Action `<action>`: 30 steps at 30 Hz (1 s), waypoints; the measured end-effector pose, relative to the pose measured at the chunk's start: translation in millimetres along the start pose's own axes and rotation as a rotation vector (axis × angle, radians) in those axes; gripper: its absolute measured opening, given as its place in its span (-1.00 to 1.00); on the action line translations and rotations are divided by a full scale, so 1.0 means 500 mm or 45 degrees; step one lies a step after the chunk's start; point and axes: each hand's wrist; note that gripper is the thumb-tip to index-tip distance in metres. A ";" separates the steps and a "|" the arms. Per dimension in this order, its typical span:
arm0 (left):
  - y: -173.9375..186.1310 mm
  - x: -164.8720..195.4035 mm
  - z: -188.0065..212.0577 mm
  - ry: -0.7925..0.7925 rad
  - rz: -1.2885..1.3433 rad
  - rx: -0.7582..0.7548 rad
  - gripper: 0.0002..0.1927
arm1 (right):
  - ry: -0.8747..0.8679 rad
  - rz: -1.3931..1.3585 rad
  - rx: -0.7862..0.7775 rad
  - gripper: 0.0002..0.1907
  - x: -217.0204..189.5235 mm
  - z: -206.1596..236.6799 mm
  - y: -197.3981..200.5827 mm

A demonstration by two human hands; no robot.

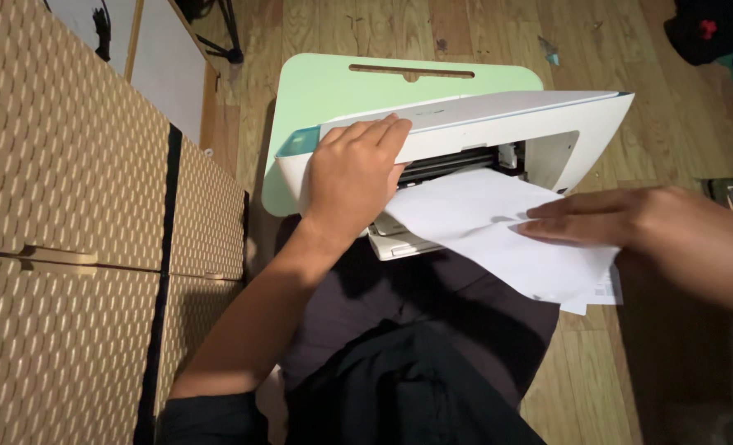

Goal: The person sits on the floor with an HP printer on their lap, lifts the scanner lid and removes a sheet of paper from inside, then opens the cartridge access door, removes the old ink cartridge, unwraps and inserts a new cartridge, closes the door, and loads paper into the input tray.

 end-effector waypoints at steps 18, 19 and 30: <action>-0.009 -0.013 0.009 0.002 0.020 0.021 -0.47 | -0.033 0.195 0.061 -0.07 -0.002 -0.001 -0.020; -0.010 -0.013 0.008 0.004 0.020 0.023 -0.47 | -0.052 0.204 0.037 -0.06 -0.007 -0.003 -0.016; -0.013 -0.022 0.005 -0.010 0.009 0.013 -0.49 | -0.037 0.399 0.008 -0.16 -0.100 -0.066 0.013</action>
Point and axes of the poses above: each hand's wrist, its own z-axis away from the middle knuckle, its own y-axis out of the back of the hand, x = y × z, and after that the axes turned 1 degree about x, right-handed
